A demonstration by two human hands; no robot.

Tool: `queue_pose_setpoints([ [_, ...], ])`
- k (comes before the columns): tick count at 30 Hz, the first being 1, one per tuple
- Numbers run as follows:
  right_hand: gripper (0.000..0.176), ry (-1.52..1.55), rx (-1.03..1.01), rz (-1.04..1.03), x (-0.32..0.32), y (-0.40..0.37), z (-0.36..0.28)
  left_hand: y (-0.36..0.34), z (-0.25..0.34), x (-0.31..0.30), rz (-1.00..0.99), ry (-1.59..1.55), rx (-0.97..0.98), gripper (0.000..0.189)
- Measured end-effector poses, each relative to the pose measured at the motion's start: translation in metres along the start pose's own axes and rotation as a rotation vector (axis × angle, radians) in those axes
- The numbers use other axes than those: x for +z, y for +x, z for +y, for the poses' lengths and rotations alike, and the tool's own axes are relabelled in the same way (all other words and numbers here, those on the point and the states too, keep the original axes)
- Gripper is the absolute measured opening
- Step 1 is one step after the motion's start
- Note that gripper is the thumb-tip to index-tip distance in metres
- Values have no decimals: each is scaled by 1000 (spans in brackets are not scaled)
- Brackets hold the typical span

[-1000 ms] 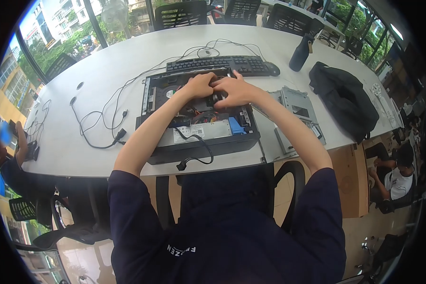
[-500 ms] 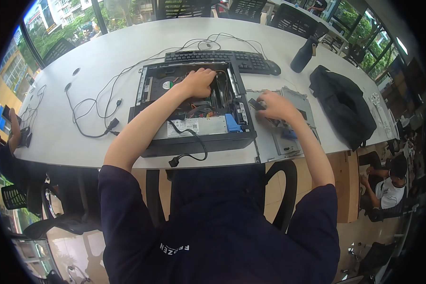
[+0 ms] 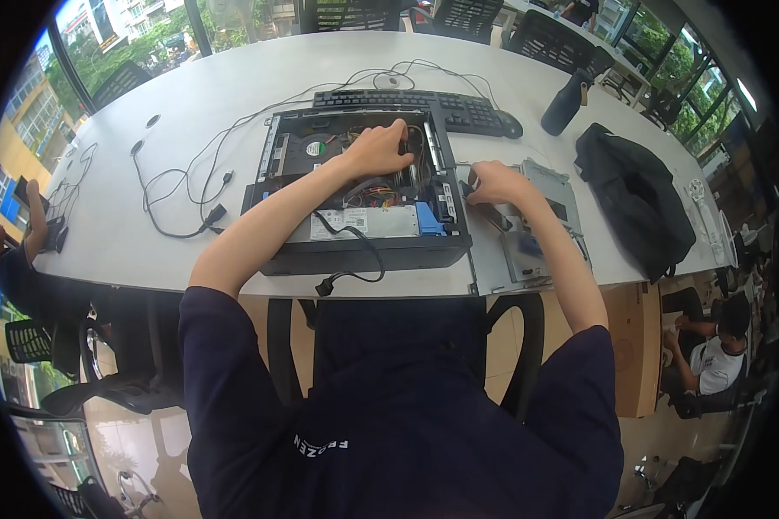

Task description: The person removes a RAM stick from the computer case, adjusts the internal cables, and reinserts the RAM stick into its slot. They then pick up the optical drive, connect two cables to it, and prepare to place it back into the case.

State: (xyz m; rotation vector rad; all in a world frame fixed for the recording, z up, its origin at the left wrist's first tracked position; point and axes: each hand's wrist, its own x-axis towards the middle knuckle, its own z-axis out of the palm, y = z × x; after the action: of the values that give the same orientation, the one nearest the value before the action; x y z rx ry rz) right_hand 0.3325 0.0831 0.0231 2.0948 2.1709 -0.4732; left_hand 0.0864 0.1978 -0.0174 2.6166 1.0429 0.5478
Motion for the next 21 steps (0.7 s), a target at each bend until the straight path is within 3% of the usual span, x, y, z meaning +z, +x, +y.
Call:
queue_pose_setpoints([
  [2,46,38,-2,-32,-4,-1,-1,3,-7,12,-16,-311,11,39],
  [6,44,163,-13,-58,6,15,20,2,5,14,18,-305,41,37],
  [8,39,111,-55,-119,7,16,22,1,10,11,18,-324,-67,36],
  [15,32,173,-118,-64,5,15,28,2,11,13,81,-347,-41,40],
  [18,32,92,-75,80,-9,8,24,0,14,11,85,-332,-27,39],
  [21,28,143,-65,460,-30,-17,0,-1,23,-2,68,-161,-99,33],
])
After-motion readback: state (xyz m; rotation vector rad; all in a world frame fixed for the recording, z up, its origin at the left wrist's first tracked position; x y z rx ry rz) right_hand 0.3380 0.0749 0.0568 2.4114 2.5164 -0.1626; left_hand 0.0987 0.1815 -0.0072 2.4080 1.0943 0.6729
